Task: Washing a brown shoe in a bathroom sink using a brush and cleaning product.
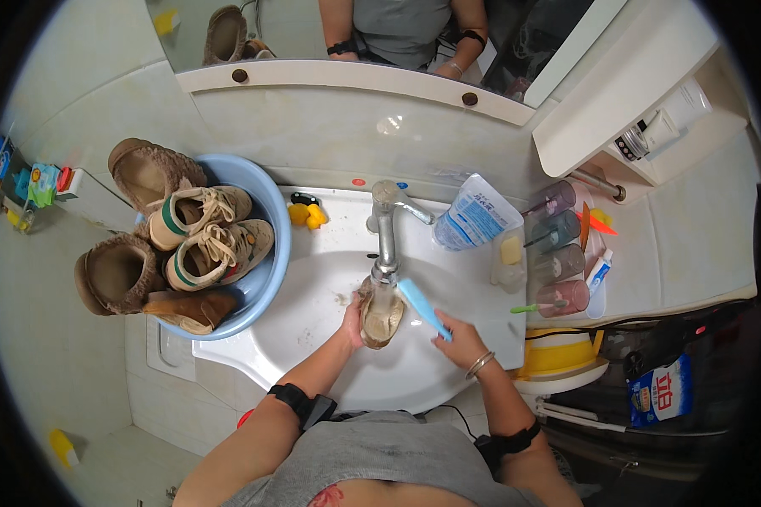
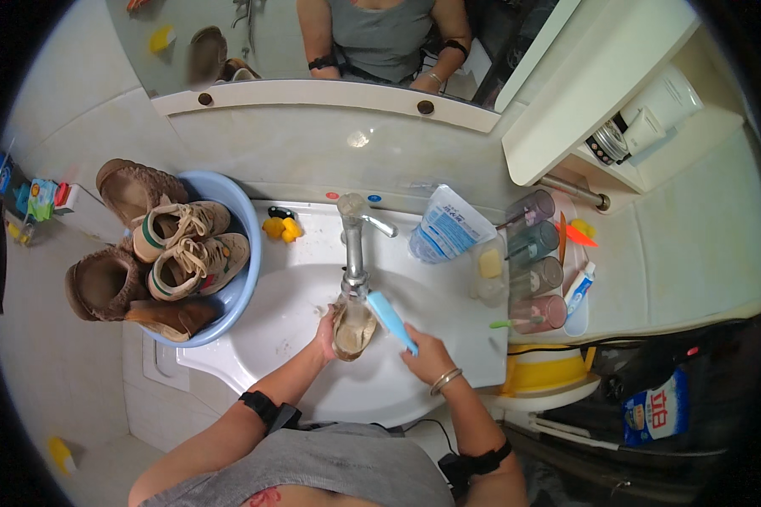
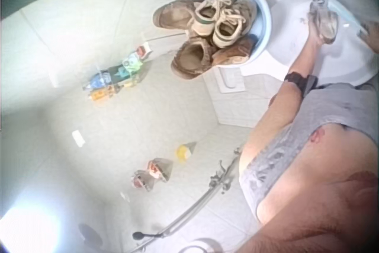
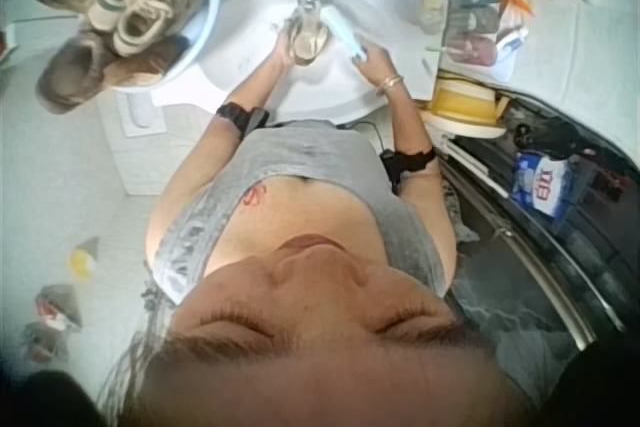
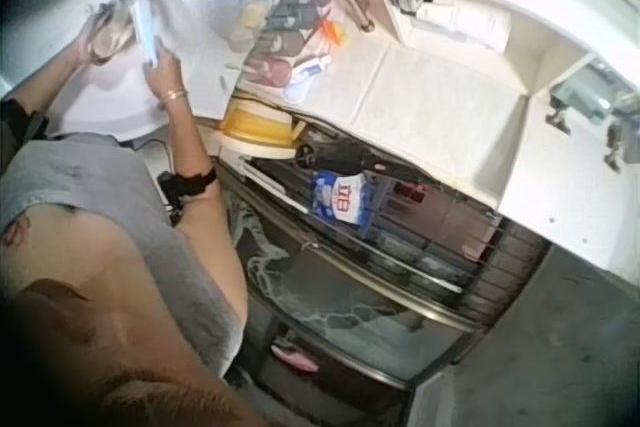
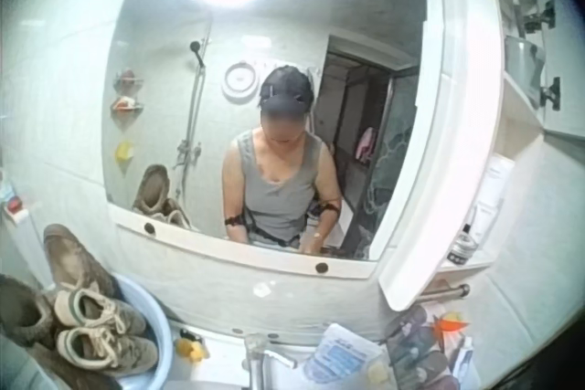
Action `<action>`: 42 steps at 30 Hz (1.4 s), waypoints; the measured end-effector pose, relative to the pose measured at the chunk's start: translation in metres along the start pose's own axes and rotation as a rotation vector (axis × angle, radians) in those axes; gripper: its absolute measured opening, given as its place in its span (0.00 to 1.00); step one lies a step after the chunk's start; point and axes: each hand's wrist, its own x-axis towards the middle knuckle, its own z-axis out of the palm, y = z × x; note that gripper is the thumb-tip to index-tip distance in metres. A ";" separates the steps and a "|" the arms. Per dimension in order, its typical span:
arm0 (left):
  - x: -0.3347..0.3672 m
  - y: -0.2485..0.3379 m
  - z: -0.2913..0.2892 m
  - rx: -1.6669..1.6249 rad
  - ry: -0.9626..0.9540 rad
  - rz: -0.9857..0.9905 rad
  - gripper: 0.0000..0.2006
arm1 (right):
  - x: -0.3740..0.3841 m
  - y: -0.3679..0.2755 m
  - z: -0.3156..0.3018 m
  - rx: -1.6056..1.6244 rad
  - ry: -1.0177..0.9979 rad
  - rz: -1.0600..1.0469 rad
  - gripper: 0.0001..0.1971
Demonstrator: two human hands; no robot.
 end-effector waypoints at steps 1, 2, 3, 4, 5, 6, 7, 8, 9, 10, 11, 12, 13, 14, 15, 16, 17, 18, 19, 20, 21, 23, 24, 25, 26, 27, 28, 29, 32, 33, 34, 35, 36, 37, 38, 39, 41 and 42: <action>0.002 -0.001 -0.005 -0.021 -0.032 -0.003 0.35 | -0.007 0.009 0.007 -0.032 -0.057 0.014 0.27; 0.004 -0.003 -0.011 -0.041 -0.063 -0.004 0.37 | -0.008 0.014 0.013 -0.034 -0.057 0.018 0.27; 0.002 -0.005 -0.007 -0.040 -0.064 -0.012 0.37 | -0.008 0.013 0.019 -0.105 -0.150 -0.007 0.25; 0.000 -0.007 -0.004 -0.062 -0.066 -0.030 0.37 | -0.008 0.010 0.024 -0.176 -0.243 -0.034 0.24; -0.004 -0.010 0.000 -0.084 -0.068 -0.047 0.37 | -0.008 0.006 0.029 -0.173 -0.239 -0.030 0.24; -0.016 -0.012 0.012 -0.081 -0.067 -0.047 0.37 | -0.005 -0.016 0.029 -0.330 -0.286 0.025 0.23; -0.033 -0.014 0.032 -0.039 -0.055 -0.110 0.38 | 0.000 -0.031 0.028 -0.487 -0.327 0.081 0.23; -0.043 -0.015 0.043 0.001 -0.042 -0.164 0.38 | 0.010 -0.035 0.033 -0.546 -0.325 0.114 0.23; -0.041 -0.020 0.041 0.007 -0.044 -0.163 0.38 | 0.023 -0.032 0.041 -0.544 -0.318 0.113 0.23; -0.037 -0.027 0.034 0.023 -0.059 -0.139 0.39 | 0.040 -0.021 0.053 -0.563 -0.249 0.119 0.20; -0.031 -0.032 0.027 0.037 -0.069 -0.110 0.39 | 0.056 -0.012 0.064 -0.579 -0.183 0.121 0.18; -0.024 -0.038 0.027 0.002 -0.036 -0.028 0.36 | 0.070 -0.003 0.071 -0.573 -0.178 0.126 0.18; -0.018 -0.033 0.027 0.013 -0.040 -0.029 0.36 | 0.086 -0.001 0.074 -0.531 -0.128 0.065 0.15; -0.010 -0.028 0.028 -0.051 -0.066 -0.021 0.35 | 0.096 0.004 0.074 -0.490 -0.076 0.006 0.14; -0.005 -0.018 0.027 -0.126 -0.087 0.001 0.34 | 0.101 -0.003 0.070 -0.489 -0.075 -0.004 0.14; -0.011 -0.005 0.044 -0.070 -0.056 -0.030 0.30 | 0.092 -0.012 0.061 -0.439 -0.128 -0.021 0.12; -0.012 0.005 0.047 -0.077 -0.052 -0.018 0.30 | 0.079 -0.029 0.052 -0.393 -0.188 -0.052 0.10; -0.013 0.012 0.048 -0.113 -0.044 -0.044 0.30 | 0.060 -0.049 0.040 -0.408 -0.213 -0.110 0.11; -0.013 0.015 0.048 -0.148 -0.038 -0.071 0.29 | 0.048 -0.061 0.032 -0.414 -0.219 -0.116 0.11; -0.008 0.018 0.041 -0.189 -0.101 -0.079 0.29 | 0.042 -0.071 0.026 -0.454 -0.252 -0.132 0.11; -0.007 0.017 0.045 -0.185 -0.103 -0.081 0.29 | 0.038 -0.073 0.019 -0.484 -0.271 -0.133 0.11; -0.010 0.015 0.051 -0.079 -0.059 -0.075 0.28 | 0.049 -0.071 0.017 -0.514 -0.259 -0.074 0.11; -0.013 0.013 0.057 -0.078 -0.064 -0.079 0.28 | 0.056 -0.070 0.020 -0.546 -0.246 -0.004 0.11; -0.015 0.010 0.063 -0.008 -0.006 -0.089 0.27 | 0.066 -0.065 0.025 -0.549 -0.241 0.001 0.11; -0.017 0.007 0.068 0.064 0.052 -0.098 0.27 | 0.079 -0.056 0.033 -0.551 -0.198 0.062 0.11; -0.017 0.007 0.068 0.063 0.051 -0.096 0.27 | 0.092 -0.049 0.043 -0.553 -0.159 0.115 0.10; -0.015 0.009 0.067 0.060 0.049 -0.092 0.26 | 0.099 -0.047 0.052 -0.538 -0.090 0.098 0.10; -0.013 0.010 0.068 0.057 0.047 -0.091 0.25 | 0.101 -0.040 0.054 -0.540 -0.088 0.097 0.10; -0.013 0.020 0.061 -0.043 -0.047 -0.100 0.26 | 0.087 -0.050 0.050 -0.578 -0.179 0.020 0.10; -0.010 0.021 0.051 -0.053 -0.045 -0.092 0.26 | 0.073 -0.067 0.034 -0.629 -0.266 -0.019 0.10; -0.004 0.021 0.040 -0.117 -0.132 -0.103 0.24 | 0.063 -0.079 0.022 -0.680 -0.348 -0.058 0.09; 0.001 0.020 0.036 -0.177 -0.222 -0.119 0.24 | 0.060 -0.082 0.019 -0.684 -0.349 -0.060 0.09; 0.002 0.019 0.037 -0.179 -0.223 -0.119 0.24 | 0.056 -0.084 0.020 -0.669 -0.320 -0.043 0.09; 0.002 0.017 0.039 -0.146 -0.193 -0.099 0.23 | 0.055 -0.085 0.022 -0.655 -0.293 -0.029 0.08; 0.001 0.015 0.040 -0.114 -0.163 -0.077 0.22 | 0.063 -0.083 0.026 -0.656 -0.295 -0.032 0.08; -0.001 0.012 0.046 -0.107 -0.167 -0.088 0.22 | 0.077 -0.073 0.030 -0.602 -0.249 -0.009 0.10; -0.010 0.009 0.057 0.023 0.027 -0.062 0.23 | 0.099 -0.052 0.048 -0.542 -0.202 0.015 0.11; -0.013 0.008 0.057 0.026 0.028 -0.063 0.23 | 0.104 -0.051 0.056 -0.535 -0.156 0.030 0.12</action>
